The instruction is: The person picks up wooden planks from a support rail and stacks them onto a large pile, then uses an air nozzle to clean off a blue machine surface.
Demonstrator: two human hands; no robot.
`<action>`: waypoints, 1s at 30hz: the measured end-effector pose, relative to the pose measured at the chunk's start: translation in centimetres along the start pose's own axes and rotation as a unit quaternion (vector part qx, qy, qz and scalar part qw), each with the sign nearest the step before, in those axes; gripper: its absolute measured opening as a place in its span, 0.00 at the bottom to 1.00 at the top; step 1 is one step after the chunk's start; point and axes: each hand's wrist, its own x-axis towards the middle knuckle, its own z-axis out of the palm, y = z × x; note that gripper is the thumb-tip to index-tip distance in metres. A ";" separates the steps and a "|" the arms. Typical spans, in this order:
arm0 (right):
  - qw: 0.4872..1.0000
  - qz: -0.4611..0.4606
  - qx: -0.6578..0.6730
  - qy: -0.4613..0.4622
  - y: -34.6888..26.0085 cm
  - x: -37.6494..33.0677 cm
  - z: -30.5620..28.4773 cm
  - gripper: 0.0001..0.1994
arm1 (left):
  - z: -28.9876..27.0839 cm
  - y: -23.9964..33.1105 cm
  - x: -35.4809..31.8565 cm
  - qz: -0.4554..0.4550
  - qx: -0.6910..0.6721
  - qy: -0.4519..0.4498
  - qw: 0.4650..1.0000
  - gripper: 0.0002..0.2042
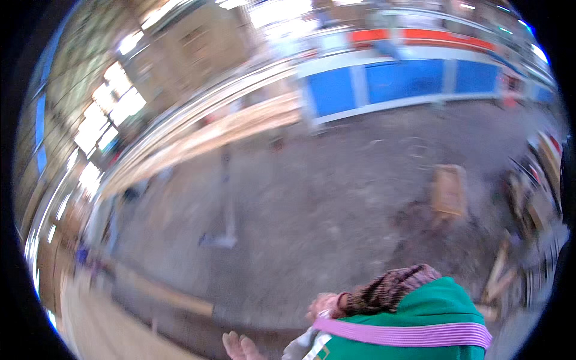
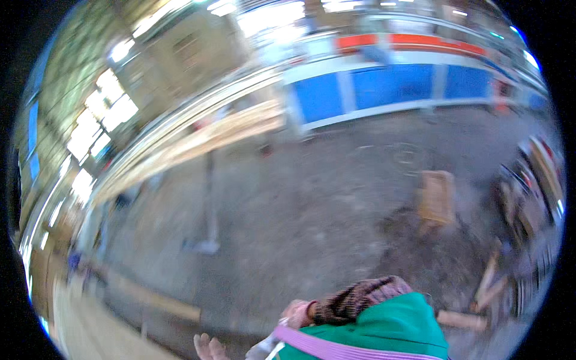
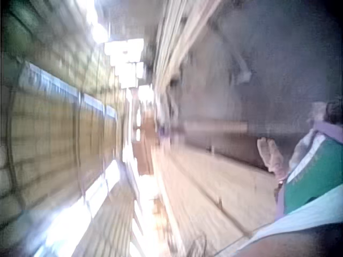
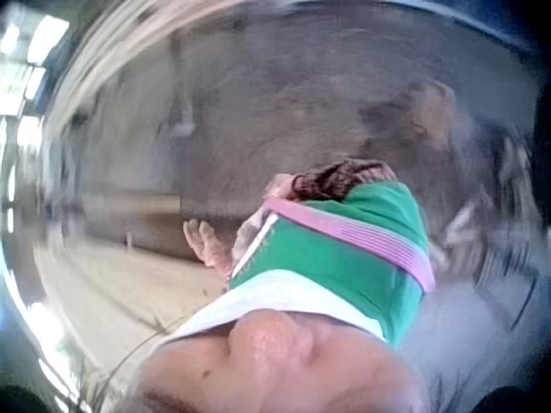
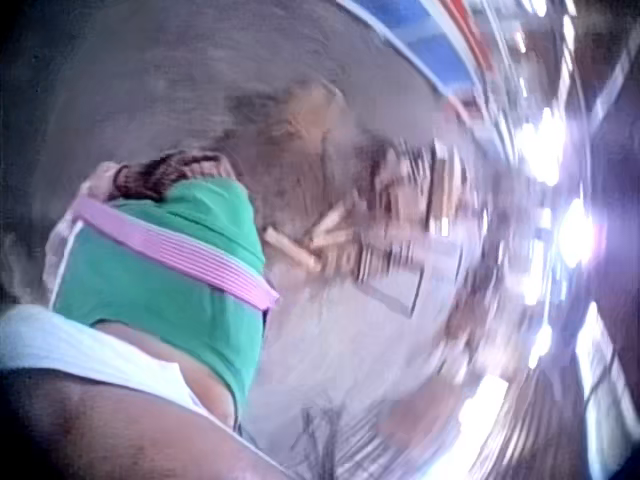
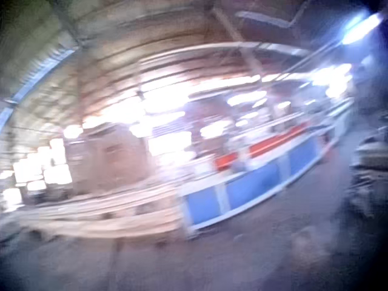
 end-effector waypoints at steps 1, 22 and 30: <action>0.997 0.021 -0.034 0.063 2.5 -1.1 -0.9 0.16 | 3.9 0.7 0.7 -0.035 0.020 -0.063 0.997 0.27; 0.816 0.381 0.067 0.428 20.8 -2.1 -14.3 0.17 | 52.9 -7.6 16.8 -0.340 0.135 -0.658 0.658 0.18; 0.808 0.365 0.064 0.457 27.9 3.3 -23.6 0.14 | 61.3 -6.8 23.5 -0.351 0.117 -0.660 0.654 0.18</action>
